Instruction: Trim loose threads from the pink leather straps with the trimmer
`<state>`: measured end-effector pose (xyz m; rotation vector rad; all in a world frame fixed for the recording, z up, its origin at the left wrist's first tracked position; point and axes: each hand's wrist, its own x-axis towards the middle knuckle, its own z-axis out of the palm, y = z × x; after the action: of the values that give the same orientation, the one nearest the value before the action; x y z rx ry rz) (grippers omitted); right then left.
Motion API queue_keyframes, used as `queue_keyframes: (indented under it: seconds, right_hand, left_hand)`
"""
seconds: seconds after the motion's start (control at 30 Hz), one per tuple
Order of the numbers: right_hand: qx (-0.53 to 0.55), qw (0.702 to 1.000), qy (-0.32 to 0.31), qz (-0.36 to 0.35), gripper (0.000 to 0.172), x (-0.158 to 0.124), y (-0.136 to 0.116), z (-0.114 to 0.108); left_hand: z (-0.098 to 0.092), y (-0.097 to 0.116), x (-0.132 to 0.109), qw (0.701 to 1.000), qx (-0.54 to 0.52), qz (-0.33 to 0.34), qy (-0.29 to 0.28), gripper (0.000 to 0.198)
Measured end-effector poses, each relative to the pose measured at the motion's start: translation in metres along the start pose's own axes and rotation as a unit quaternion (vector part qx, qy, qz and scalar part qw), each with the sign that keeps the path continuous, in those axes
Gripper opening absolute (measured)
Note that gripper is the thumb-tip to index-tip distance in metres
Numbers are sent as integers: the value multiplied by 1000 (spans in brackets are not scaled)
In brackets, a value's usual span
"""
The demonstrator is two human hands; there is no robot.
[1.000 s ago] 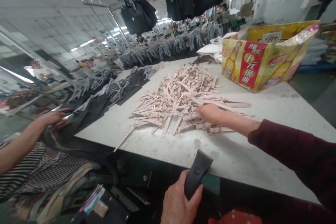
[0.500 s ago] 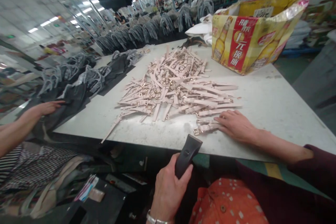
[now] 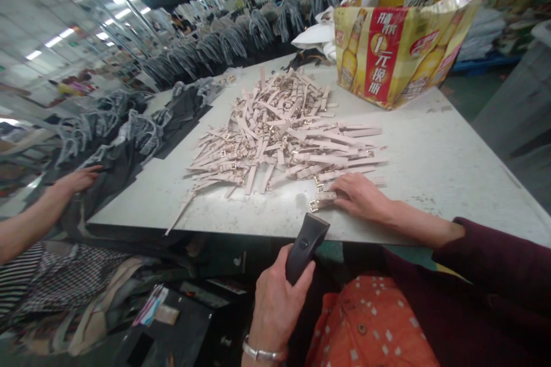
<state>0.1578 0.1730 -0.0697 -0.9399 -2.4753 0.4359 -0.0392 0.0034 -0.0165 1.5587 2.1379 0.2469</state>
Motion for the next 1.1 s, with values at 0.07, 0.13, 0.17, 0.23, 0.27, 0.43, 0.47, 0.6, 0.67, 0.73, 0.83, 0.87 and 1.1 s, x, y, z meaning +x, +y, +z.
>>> queue_keyframes:
  seconds: [0.07,0.13,0.17,0.23,0.27,0.43,0.47,0.6,0.67,0.73,0.83,0.87,1.1]
  right_hand:
    - [43,999,23,0,19,-1,-8,-5]
    - [83,996,38,8,20,-6,-15,-9]
    - [94,995,34,13,20,-10,-18,-9]
    - [88,996,-2,14,21,-20,-19,-8]
    - [78,997,-24,12,21,-25,-18,-7]
    - [66,997,-46,2,21,-50,-7,1]
    - [74,997,-36,-1,21,-53,-5,2]
    - [102,995,5,-5,17,-57,-2,7]
    - [113,994,9,1,16,-57,-1,9]
    - [117,993,9,11,16,-57,0,10]
    - [110,994,6,21,17,-56,1,11]
    - [108,994,3,21,18,-55,1,11]
    - [121,992,1,39,17,-53,0,8]
  left_hand:
    - [-1,0,-2,1000,-4,-2,2,32]
    - [-3,0,-3,1000,-7,-3,4,33]
    - [-4,-1,-4,1000,-8,-2,4,33]
    - [-4,-1,-5,1000,-8,2,2,34]
    - [-5,-1,-6,1000,-7,3,1,35]
    - [-2,2,-6,1000,7,6,-10,34]
    - [-1,4,-5,1000,12,8,-14,34]
    - [-1,17,-2,998,44,29,-42,32]
    - [-3,25,1,995,79,31,-53,30]
    - [-5,32,5,991,119,35,-59,30]
    - [-6,40,12,982,166,60,-65,32]
    - [-5,42,15,980,177,66,-65,33]
    - [-1,47,31,977,194,64,-68,35]
